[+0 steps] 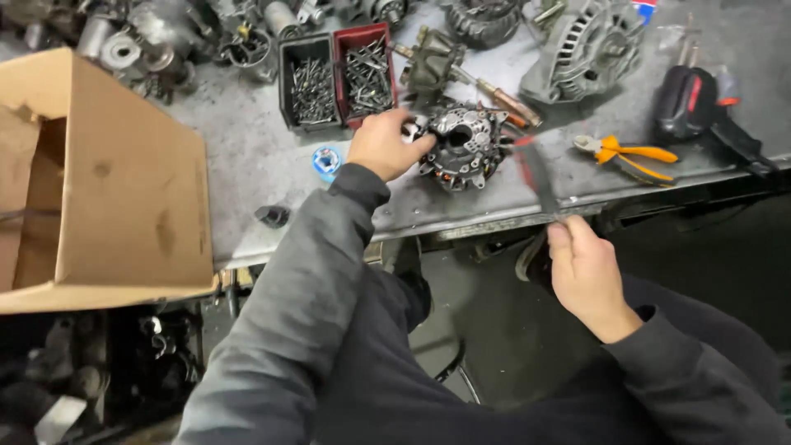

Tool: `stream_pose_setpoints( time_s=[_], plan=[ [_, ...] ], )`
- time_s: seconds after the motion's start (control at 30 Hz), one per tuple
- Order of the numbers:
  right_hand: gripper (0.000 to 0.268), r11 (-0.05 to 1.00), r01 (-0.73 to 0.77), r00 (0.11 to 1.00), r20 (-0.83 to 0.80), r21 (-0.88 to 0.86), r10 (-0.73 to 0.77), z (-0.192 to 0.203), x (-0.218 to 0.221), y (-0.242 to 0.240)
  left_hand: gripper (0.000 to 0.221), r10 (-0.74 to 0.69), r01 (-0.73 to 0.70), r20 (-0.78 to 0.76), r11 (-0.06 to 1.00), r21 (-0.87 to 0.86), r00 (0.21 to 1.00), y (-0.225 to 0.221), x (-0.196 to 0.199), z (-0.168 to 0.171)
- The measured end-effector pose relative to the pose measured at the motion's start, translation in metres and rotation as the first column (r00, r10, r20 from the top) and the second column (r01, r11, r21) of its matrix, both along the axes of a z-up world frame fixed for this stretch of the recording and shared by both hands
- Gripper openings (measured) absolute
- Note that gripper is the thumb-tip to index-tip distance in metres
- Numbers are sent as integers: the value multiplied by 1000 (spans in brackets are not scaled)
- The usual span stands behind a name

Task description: Disassembling and assembling various alternator components using hand tools on a workbench.

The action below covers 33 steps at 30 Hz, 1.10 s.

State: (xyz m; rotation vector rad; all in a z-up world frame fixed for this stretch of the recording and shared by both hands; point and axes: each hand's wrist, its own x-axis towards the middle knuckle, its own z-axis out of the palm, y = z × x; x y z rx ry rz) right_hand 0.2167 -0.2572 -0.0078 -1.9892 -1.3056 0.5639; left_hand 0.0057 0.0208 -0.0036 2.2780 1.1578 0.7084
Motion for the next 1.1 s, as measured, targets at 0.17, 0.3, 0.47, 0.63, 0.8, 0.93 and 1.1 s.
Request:
stream_pose_setpoints(
  time_s=[0.17,0.3,0.47,0.63,0.8,0.93,1.1],
  plan=[
    [33,969,-189,962,169,-161,216,2,-8,0,62,-232,206,115,958,201,966,13,-7,-17],
    [33,983,-178,984,6,-37,179,-6,-6,-1,87,-342,339,56,940,45,938,6,-23,-13],
    [33,975,-152,977,125,-160,173,-3,5,-1,110,-456,467,-105,869,161,884,7,-16,-1],
    [30,999,-12,996,-86,-36,8,20,7,5,96,-114,254,-529,947,198,841,-32,2,22],
    [29,970,38,983,-183,238,6,11,12,-2,85,15,-5,-345,999,32,938,-53,19,42],
    [24,975,-197,956,200,-106,215,-29,21,-1,78,100,-119,-198,989,-90,975,-35,7,37],
    [24,991,-121,984,138,50,113,21,2,-6,74,-4,-1,-96,999,-48,995,-36,6,43]
  ],
)
